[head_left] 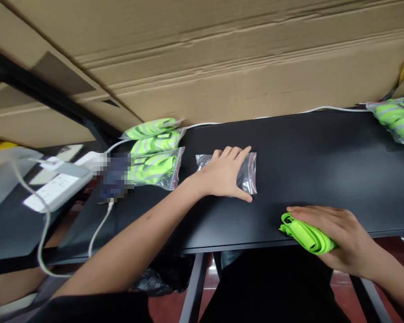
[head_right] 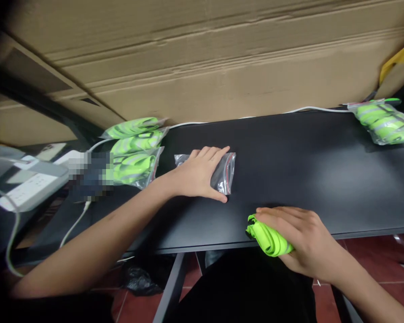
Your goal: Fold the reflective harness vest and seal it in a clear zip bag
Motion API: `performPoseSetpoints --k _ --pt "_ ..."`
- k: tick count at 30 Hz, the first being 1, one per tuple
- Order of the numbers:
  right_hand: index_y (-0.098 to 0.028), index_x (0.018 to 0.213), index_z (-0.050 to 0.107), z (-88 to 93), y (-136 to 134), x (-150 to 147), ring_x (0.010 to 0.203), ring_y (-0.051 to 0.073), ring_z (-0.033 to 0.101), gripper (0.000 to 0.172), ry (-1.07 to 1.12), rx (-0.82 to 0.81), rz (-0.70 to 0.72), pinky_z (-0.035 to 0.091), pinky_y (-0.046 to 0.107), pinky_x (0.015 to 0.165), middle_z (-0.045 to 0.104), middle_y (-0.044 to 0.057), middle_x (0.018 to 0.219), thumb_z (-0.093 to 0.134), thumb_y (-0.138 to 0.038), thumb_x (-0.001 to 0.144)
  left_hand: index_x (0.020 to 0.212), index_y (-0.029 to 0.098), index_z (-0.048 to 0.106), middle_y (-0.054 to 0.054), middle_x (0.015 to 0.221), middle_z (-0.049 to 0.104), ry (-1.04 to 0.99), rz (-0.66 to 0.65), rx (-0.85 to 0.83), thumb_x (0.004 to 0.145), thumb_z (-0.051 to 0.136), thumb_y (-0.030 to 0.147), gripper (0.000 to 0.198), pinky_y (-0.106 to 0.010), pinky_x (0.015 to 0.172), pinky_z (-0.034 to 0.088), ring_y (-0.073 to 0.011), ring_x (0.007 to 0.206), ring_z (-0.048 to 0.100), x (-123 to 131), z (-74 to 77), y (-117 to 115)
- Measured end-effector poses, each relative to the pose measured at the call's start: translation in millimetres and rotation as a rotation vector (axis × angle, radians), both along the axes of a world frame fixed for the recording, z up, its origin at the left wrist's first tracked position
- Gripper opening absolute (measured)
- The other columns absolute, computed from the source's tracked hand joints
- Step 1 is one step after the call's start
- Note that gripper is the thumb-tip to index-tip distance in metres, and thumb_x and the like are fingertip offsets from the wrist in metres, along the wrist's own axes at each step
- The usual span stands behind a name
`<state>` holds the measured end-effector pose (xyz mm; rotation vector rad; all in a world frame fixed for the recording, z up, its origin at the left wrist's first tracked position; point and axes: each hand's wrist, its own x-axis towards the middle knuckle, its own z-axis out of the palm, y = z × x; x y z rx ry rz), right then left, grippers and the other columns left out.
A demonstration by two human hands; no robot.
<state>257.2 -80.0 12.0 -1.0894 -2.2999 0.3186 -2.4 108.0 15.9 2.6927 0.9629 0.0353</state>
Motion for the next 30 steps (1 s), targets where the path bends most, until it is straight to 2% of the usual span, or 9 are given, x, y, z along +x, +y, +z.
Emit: performPoseSetpoints --k 5,8,12,16,20,25,30 --pt "-0.025 0.119 0.061 11.7 17.7 0.7 0.075 0.017 0.074 0.035 0.26 -0.344 -0.279 0.06 0.024 0.062 0.078 0.004 0.102 0.072 -0.028 0.086 0.153 0.013 0.028 -0.022 0.143 0.047 -0.079 -0.12 -0.023 0.062 0.078 0.063 0.115 -0.057 0.115 0.03 -0.0405 0.133 0.045 -3.7 9.4 -15.1" --pt "-0.021 0.107 0.065 23.4 37.3 3.2 0.068 0.019 0.073 0.037 0.51 -0.636 -0.394 0.058 0.025 0.056 0.078 0.005 0.088 0.08 -0.038 0.077 0.152 0.017 0.027 -0.018 0.141 0.047 -0.165 -0.143 -0.047 0.064 0.079 0.055 0.108 -0.054 0.117 0.031 -0.0378 0.133 0.046 -3.1 11.8 -26.8" --pt "-0.017 0.099 0.068 36.6 63.2 2.0 0.067 0.021 0.073 0.033 0.739 -1.024 -0.304 0.056 0.027 0.053 0.077 0.008 0.08 0.08 -0.038 0.077 0.15 0.016 0.027 -0.018 0.139 0.048 -0.226 -0.139 0.002 0.062 0.079 0.057 0.11 -0.056 0.116 0.032 -0.0385 0.13 0.046 0.8 12.9 -38.6" --pt "-0.016 0.094 0.071 40.9 80.9 -8.4 0.068 0.021 0.072 0.031 0.656 -1.246 -0.178 0.055 0.028 0.055 0.076 0.008 0.081 0.08 -0.038 0.074 0.15 0.017 0.026 -0.02 0.14 0.049 -0.258 -0.1 0.06 0.062 0.077 0.058 0.109 -0.059 0.117 0.026 -0.0398 0.13 0.047 8.3 13.1 -47.0" --pt "-0.016 0.082 0.073 44.9 95.7 -17.0 0.064 0.018 0.066 0.03 0.403 -1.237 -0.142 0.05 0.027 0.054 0.072 0.005 0.073 0.077 -0.045 0.074 0.15 0.016 0.025 -0.018 0.135 0.054 -0.251 -0.094 0.099 0.064 0.074 0.056 0.107 -0.06 0.118 0.021 -0.0393 0.125 0.051 14.4 10.9 -54.5" --pt "-0.017 0.061 0.066 51.5 114.2 -22.3 0.048 0.012 0.05 0.035 0.078 -1.229 -0.2 0.036 0.024 0.041 0.058 0.0 0.055 0.082 -0.048 0.063 0.148 0.01 0.029 -0.019 0.132 0.055 -0.228 -0.066 0.158 0.064 0.072 0.053 0.104 -0.057 0.115 0.027 -0.0387 0.121 0.051 19.8 7.0 -61.2" --pt "-0.017 0.066 0.067 47.9 132.3 -28.2 0.046 0.011 0.048 0.022 -0.003 -1.219 -0.073 0.035 0.024 0.039 0.057 -0.001 0.056 0.075 -0.038 0.066 0.147 0.009 0.03 -0.019 0.131 0.054 -0.228 -0.07 0.157 0.068 0.069 0.05 0.098 -0.057 0.113 0.028 -0.0385 0.12 0.051 33.2 4.3 -65.9"
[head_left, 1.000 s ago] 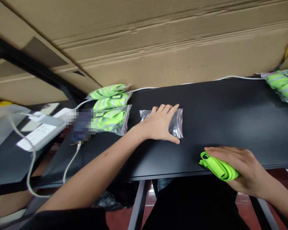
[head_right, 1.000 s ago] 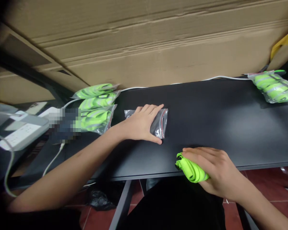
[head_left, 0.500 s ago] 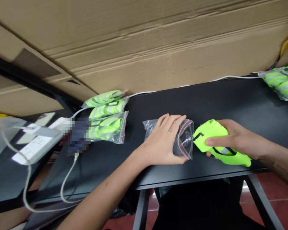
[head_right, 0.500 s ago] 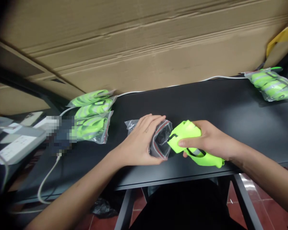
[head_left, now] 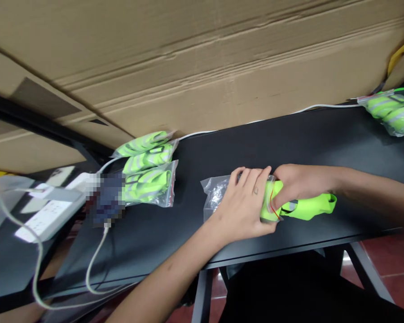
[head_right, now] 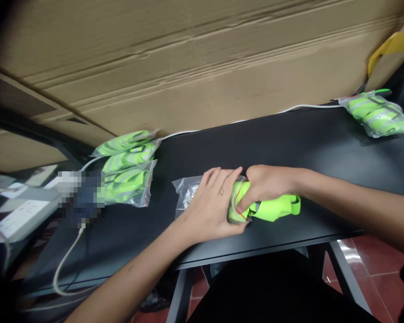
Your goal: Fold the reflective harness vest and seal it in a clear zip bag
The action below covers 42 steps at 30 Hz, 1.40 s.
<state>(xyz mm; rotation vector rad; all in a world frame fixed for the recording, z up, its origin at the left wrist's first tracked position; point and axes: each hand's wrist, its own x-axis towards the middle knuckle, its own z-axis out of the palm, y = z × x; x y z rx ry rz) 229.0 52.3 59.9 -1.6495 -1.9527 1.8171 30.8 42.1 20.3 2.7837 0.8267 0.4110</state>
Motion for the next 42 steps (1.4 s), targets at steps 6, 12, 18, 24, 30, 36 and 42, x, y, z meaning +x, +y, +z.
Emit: performPoseSetpoints --k 6,12,18,24,30,36,42 --pt "-0.018 0.084 0.064 -11.2 17.4 -11.3 0.056 0.014 0.058 0.027 -0.198 0.355 -0.022 0.04 0.024 0.043 0.067 0.003 0.074 0.071 -0.029 0.06 0.143 0.012 0.034 -0.019 0.127 0.055 -0.031 0.117 -0.063 0.07 0.071 0.046 0.088 -0.056 0.11 0.032 -0.0381 0.122 0.052 10.8 -12.2 6.7" --pt "-0.016 0.117 0.052 -46.7 5.1 -2.8 0.063 0.018 0.063 0.049 -0.147 1.002 -0.002 0.045 0.029 0.058 0.071 0.004 0.084 0.057 -0.037 0.073 0.135 0.013 0.039 -0.017 0.124 0.056 -0.067 0.187 -0.152 0.065 0.078 0.069 0.097 -0.053 0.102 0.04 -0.0359 0.116 0.053 7.1 -25.8 14.9" --pt "-0.019 0.085 0.064 -62.6 1.2 12.5 0.068 0.019 0.062 0.022 -0.276 1.552 0.098 0.043 0.032 0.059 0.069 0.003 0.073 0.043 -0.025 0.085 0.131 0.012 0.043 -0.018 0.122 0.056 -0.039 0.215 -0.139 0.065 0.073 0.075 0.096 -0.054 0.1 0.039 -0.0371 0.113 0.052 10.6 -28.3 14.4" --pt "-0.019 0.077 0.065 -64.7 -11.8 15.9 0.072 0.021 0.059 0.027 -0.457 1.616 0.172 0.039 0.035 0.06 0.071 0.005 0.079 0.048 -0.029 0.094 0.125 0.012 0.046 -0.017 0.118 0.056 -0.055 0.264 -0.132 0.068 0.074 0.068 0.085 -0.052 0.097 0.042 -0.0362 0.109 0.052 11.9 -30.4 9.6" --pt "0.0 0.128 0.054 -72.1 -38.0 33.4 0.107 0.033 0.055 0.052 -0.328 1.333 0.303 0.046 0.044 0.088 0.063 0.022 0.116 0.041 -0.043 0.102 0.131 0.006 0.044 -0.019 0.123 0.054 -0.028 0.28 -0.133 0.067 0.077 0.066 0.094 -0.051 0.1 0.042 -0.0351 0.111 0.051 12.1 -28.9 6.2" --pt "-0.004 0.14 0.047 -70.0 -40.3 38.1 0.102 0.032 0.053 0.054 -0.259 1.174 0.271 0.046 0.048 0.089 0.06 0.02 0.117 0.043 -0.043 0.102 0.147 0.002 0.027 -0.027 0.137 0.048 0.087 0.196 -0.148 0.062 0.073 0.079 0.123 -0.057 0.104 0.038 -0.0426 0.123 0.047 9.7 -19.0 7.5" --pt "-0.016 0.141 0.048 -55.2 -15.5 36.1 0.108 0.026 0.058 0.05 0.023 0.933 0.227 0.05 0.042 0.092 0.061 0.014 0.119 0.047 -0.045 0.101 0.148 0.002 0.023 -0.029 0.14 0.046 0.031 0.184 -0.107 0.066 0.073 0.076 0.122 -0.059 0.106 0.035 -0.0438 0.127 0.046 4.9 -23.7 5.8"
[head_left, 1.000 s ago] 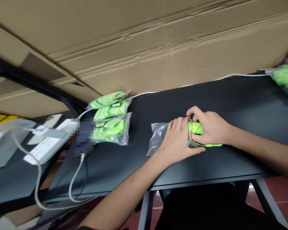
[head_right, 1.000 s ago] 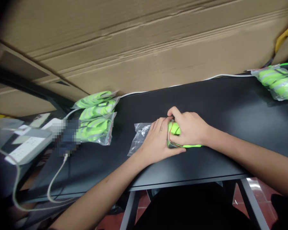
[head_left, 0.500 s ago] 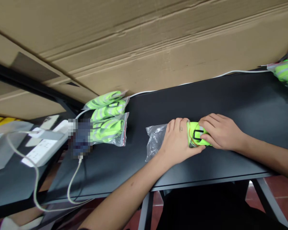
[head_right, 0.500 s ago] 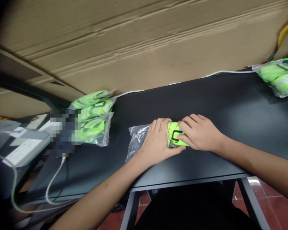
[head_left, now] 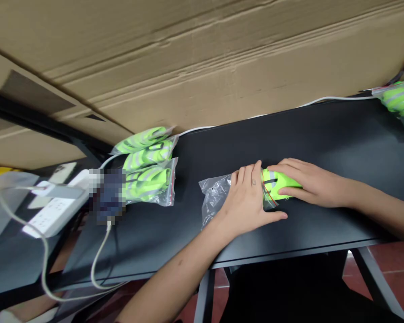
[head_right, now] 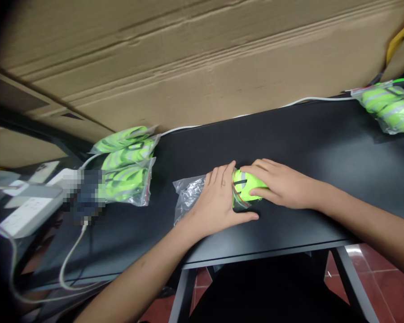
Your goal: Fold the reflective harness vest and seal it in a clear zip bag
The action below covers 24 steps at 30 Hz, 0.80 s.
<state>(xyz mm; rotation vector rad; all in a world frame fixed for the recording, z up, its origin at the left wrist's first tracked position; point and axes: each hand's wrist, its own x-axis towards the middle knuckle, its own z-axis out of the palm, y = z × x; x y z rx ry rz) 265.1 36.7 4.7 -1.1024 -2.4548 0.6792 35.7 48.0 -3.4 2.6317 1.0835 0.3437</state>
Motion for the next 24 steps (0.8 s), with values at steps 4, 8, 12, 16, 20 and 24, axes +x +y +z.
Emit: performPoseSetpoints --k 4,8,12,16,20,24 --pt "-0.023 0.139 0.045 1.6 16.1 -6.2 0.104 0.023 0.063 0.057 0.195 -0.184 -0.062 0.052 0.037 0.086 0.063 0.009 0.12 0.065 -0.044 0.09 0.149 0.004 0.022 -0.027 0.134 0.049 -0.1 0.075 0.108 0.071 0.075 0.067 0.113 -0.059 0.102 0.038 -0.0414 0.12 0.049 -1.7 -5.0 0.8" --pt "-0.023 0.129 0.049 0.6 29.4 -16.0 0.102 0.021 0.065 0.059 0.316 -0.209 -0.109 0.052 0.033 0.083 0.066 0.005 0.113 0.077 -0.035 0.079 0.153 0.005 0.014 -0.025 0.13 0.05 -0.139 0.109 0.262 0.078 0.073 0.057 0.108 -0.059 0.099 0.039 -0.0403 0.115 0.05 0.9 -4.8 3.5" --pt "-0.024 0.12 0.048 10.9 38.1 -22.8 0.101 0.02 0.068 0.055 0.337 -0.148 -0.113 0.052 0.031 0.082 0.069 0.003 0.11 0.079 -0.027 0.075 0.155 0.002 0.003 -0.027 0.128 0.051 -0.156 0.11 0.361 0.084 0.066 0.052 0.107 -0.062 0.097 0.039 -0.0421 0.115 0.05 3.9 2.0 2.5" --pt "-0.025 0.113 0.049 19.5 35.4 -21.6 0.091 0.017 0.07 0.048 0.338 -0.046 -0.12 0.053 0.027 0.075 0.07 0.0 0.104 0.075 -0.016 0.073 0.156 0.001 0.0 -0.028 0.131 0.053 -0.117 -0.018 0.279 0.086 0.063 0.037 0.101 -0.057 0.098 0.043 -0.0391 0.119 0.053 -4.3 24.0 7.6" --pt "-0.025 0.109 0.052 13.6 25.3 -20.4 0.088 0.015 0.07 0.042 0.394 0.045 -0.13 0.054 0.025 0.073 0.07 0.0 0.103 0.076 -0.017 0.076 0.148 0.006 0.034 -0.023 0.132 0.061 -0.026 -0.069 0.091 0.077 0.077 0.053 0.095 -0.055 0.102 0.045 -0.0385 0.122 0.056 -18.3 49.7 33.0" --pt "-0.025 0.111 0.053 7.8 23.6 -25.1 0.097 0.017 0.071 0.045 0.574 0.138 -0.182 0.057 0.029 0.079 0.071 0.004 0.112 0.082 -0.025 0.077 0.106 0.017 0.066 -0.006 0.096 0.075 -0.018 -0.092 -0.1 0.07 0.082 0.054 0.054 -0.051 0.1 0.047 -0.0292 0.092 0.07 -17.5 61.0 56.8"
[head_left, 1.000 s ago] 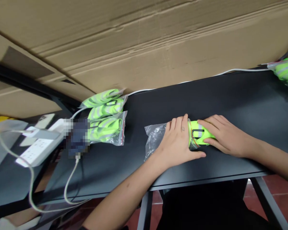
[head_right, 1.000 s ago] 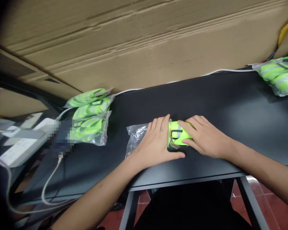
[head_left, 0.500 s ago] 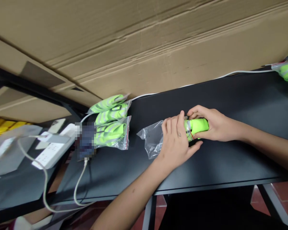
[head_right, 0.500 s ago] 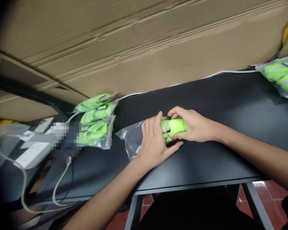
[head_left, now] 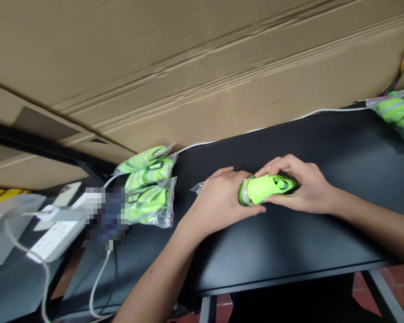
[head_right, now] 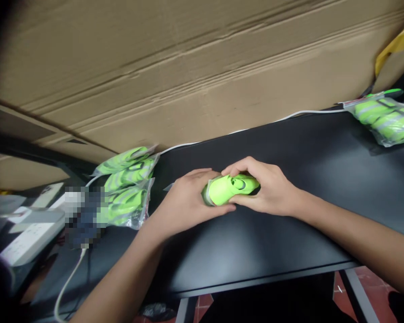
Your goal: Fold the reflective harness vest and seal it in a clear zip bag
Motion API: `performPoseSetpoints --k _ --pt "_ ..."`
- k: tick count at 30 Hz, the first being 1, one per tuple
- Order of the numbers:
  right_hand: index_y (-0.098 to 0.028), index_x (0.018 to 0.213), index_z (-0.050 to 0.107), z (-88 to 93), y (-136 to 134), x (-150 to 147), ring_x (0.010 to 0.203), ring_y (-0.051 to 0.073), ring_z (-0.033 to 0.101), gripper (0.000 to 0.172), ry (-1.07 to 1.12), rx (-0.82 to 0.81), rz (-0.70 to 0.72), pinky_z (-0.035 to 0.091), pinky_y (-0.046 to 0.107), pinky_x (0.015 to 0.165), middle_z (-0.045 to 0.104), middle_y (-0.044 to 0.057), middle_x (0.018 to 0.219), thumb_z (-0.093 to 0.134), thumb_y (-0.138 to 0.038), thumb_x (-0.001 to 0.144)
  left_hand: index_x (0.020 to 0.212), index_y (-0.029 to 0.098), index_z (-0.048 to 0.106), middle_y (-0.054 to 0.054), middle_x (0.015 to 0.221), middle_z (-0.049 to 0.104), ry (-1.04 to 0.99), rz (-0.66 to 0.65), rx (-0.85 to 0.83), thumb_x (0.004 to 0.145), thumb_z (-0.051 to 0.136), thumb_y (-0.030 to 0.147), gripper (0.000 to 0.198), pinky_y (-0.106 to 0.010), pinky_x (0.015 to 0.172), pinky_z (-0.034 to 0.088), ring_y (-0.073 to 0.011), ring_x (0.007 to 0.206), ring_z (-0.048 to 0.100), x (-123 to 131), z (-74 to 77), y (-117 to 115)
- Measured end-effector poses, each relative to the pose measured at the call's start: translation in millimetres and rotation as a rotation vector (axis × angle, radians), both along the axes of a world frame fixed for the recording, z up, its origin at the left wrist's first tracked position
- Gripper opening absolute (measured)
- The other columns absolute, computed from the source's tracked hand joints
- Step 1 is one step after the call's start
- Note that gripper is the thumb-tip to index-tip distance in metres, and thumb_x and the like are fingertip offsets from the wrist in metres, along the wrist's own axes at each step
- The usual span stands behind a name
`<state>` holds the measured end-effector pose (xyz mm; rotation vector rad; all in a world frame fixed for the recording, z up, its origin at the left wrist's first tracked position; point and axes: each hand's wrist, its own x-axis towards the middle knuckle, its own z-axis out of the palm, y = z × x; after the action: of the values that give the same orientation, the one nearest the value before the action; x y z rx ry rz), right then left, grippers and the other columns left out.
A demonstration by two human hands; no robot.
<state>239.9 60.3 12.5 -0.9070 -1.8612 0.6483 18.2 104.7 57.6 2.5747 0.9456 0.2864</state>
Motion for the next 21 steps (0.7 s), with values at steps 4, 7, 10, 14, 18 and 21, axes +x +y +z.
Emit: performPoseSetpoints --k 4,7,10,14,18,21 --pt "-0.022 0.109 0.063 12.6 7.3 -2.2 0.098 0.02 0.07 0.041 0.022 0.28 -0.127 0.057 0.033 0.084 0.072 0.008 0.109 0.084 -0.028 0.075 0.1 0.018 0.07 -0.004 0.087 0.075 -0.153 0.103 -0.042 0.068 0.084 0.051 0.048 -0.037 0.072 0.052 -0.0244 0.077 0.069 10.8 7.7 5.0" --pt "-0.022 0.11 0.067 28.6 11.0 0.5 0.094 0.021 0.07 0.037 -0.028 0.377 -0.167 0.057 0.035 0.081 0.073 0.007 0.105 0.083 -0.028 0.077 0.099 0.019 0.072 -0.002 0.084 0.074 -0.32 0.123 -0.102 0.065 0.087 0.05 0.048 -0.031 0.066 0.049 -0.0192 0.07 0.066 18.1 15.2 4.2" --pt "-0.025 0.118 0.068 38.1 10.1 6.1 0.095 0.022 0.067 0.035 -0.159 0.413 -0.116 0.055 0.039 0.084 0.071 0.007 0.107 0.076 -0.028 0.084 0.092 0.017 0.072 0.001 0.074 0.07 -0.457 0.102 -0.173 0.062 0.09 0.047 0.046 -0.027 0.061 0.046 -0.0153 0.064 0.061 24.7 18.3 3.1" --pt "-0.03 0.139 0.057 36.0 5.6 15.8 0.109 0.024 0.056 0.042 -0.343 0.349 -0.052 0.051 0.044 0.091 0.058 0.011 0.125 0.057 -0.029 0.097 0.087 0.016 0.071 0.0 0.075 0.068 -0.623 0.081 -0.395 0.06 0.092 0.044 0.044 -0.026 0.06 0.047 -0.0147 0.066 0.06 33.6 12.3 1.6" --pt "-0.034 0.146 0.051 31.4 2.8 22.7 0.128 0.027 0.042 0.045 -0.338 0.193 0.01 0.041 0.054 0.106 0.045 0.01 0.141 0.037 -0.031 0.103 0.088 0.016 0.071 -0.003 0.082 0.073 -0.781 0.134 -0.505 0.057 0.093 0.035 0.042 -0.029 0.069 0.055 -0.0182 0.074 0.067 40.8 4.7 2.6" --pt "-0.033 0.149 0.047 31.9 1.4 21.7 0.138 0.028 0.036 0.046 -0.354 0.057 0.079 0.036 0.056 0.113 0.042 0.01 0.148 0.035 -0.035 0.104 0.082 0.016 0.07 -0.004 0.078 0.074 -0.874 0.165 -0.543 0.057 0.092 0.029 0.036 -0.03 0.068 0.057 -0.0187 0.072 0.069 44.0 2.9 4.3"
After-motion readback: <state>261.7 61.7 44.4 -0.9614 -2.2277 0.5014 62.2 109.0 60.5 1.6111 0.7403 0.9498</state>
